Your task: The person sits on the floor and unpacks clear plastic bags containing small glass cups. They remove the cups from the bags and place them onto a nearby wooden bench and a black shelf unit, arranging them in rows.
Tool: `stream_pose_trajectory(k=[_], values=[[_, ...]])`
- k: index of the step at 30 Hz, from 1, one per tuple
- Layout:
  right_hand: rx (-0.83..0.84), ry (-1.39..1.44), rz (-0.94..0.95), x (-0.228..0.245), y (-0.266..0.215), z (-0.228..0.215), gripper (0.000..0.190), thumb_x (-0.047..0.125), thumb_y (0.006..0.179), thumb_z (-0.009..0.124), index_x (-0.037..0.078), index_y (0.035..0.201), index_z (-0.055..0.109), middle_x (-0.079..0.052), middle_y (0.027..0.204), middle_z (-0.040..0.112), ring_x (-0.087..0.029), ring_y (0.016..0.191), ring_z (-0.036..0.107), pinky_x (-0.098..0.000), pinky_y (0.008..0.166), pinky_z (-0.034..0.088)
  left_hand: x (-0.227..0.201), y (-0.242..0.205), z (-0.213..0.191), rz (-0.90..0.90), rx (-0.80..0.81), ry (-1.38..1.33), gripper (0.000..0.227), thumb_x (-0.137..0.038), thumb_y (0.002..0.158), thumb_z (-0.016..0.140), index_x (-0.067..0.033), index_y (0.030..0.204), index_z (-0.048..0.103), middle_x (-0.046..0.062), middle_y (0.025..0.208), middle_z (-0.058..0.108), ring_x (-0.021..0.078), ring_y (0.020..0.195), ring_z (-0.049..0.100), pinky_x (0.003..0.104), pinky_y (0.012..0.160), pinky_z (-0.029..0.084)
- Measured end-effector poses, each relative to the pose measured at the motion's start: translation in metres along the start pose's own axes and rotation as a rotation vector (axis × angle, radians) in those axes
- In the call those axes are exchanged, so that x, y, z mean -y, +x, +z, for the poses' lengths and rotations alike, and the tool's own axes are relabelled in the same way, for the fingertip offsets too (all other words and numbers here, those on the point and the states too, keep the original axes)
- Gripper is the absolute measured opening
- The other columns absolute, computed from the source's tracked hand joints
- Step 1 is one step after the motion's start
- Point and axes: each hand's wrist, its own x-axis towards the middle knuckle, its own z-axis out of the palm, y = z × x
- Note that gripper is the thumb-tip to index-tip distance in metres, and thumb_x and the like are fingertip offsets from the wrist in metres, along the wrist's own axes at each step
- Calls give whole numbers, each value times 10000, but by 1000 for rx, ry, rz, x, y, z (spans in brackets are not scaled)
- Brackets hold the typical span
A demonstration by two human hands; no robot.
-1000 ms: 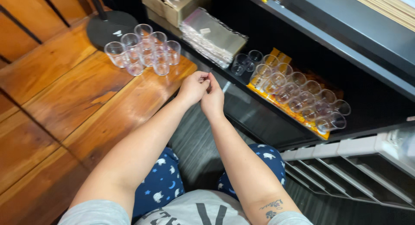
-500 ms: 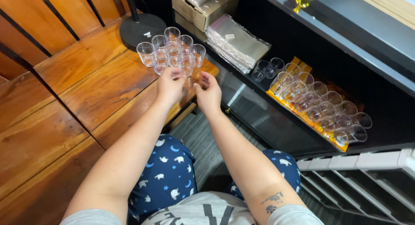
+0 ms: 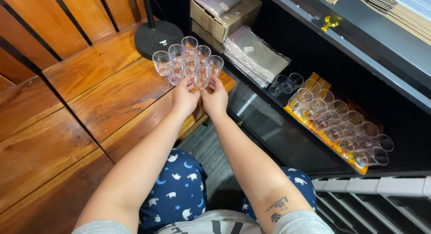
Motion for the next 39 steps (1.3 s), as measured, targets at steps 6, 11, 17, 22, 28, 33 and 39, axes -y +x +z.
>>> stream_pose_trajectory(k=[6,11,17,22,28,33,39], values=[[-12,-12,-53,-9,12,7,629,61,824,828,57,1412,606,-154,1296,714,-236,1173,715,-355,1027,566,-15,-6,-3,71,4,76,690,5,768,722,-34,1442,576,293,1345,625,367,1218,666,376,953,614],[-19,-10,-40,-11,11,6,607,49,806,851,41,1369,622,-158,1264,720,-238,1151,721,-330,960,599,-17,-11,-3,33,23,68,668,-75,814,751,-52,1452,556,242,1379,633,335,1266,643,333,989,605],[-41,78,1,3,-10,-7,578,18,795,868,12,1327,642,-195,1224,724,-265,1130,725,-319,897,633,-19,-27,-1,33,39,20,624,-110,849,756,-26,1434,555,273,1372,631,376,1271,631,370,994,601],[-92,268,-76,20,-21,-35,562,-26,777,867,-23,1294,648,-195,1176,703,-217,1050,695,-302,868,641,-58,-56,0,88,41,16,640,-84,813,748,-59,1427,572,223,1351,656,329,1250,657,325,974,614],[-214,119,-309,95,-8,-120,442,72,759,925,4,1135,702,-175,1001,742,-245,921,744,-323,794,659,-154,-70,34,483,-68,66,569,-92,814,791,-74,1363,641,216,1162,674,396,1083,701,355,863,653],[-319,-13,-478,188,-6,-212,349,91,792,825,82,1105,672,-38,981,753,-120,890,726,-258,827,654,-251,-72,74,739,98,15,538,-207,926,671,-142,1444,541,110,1212,630,244,1163,607,378,1054,486],[-458,-132,-462,230,15,-295,363,169,793,860,69,1102,698,-20,977,781,-104,884,738,-234,806,640,-322,-63,146,710,261,-106,595,-101,886,662,-168,1462,528,90,1272,582,199,1179,640,335,1039,546]])
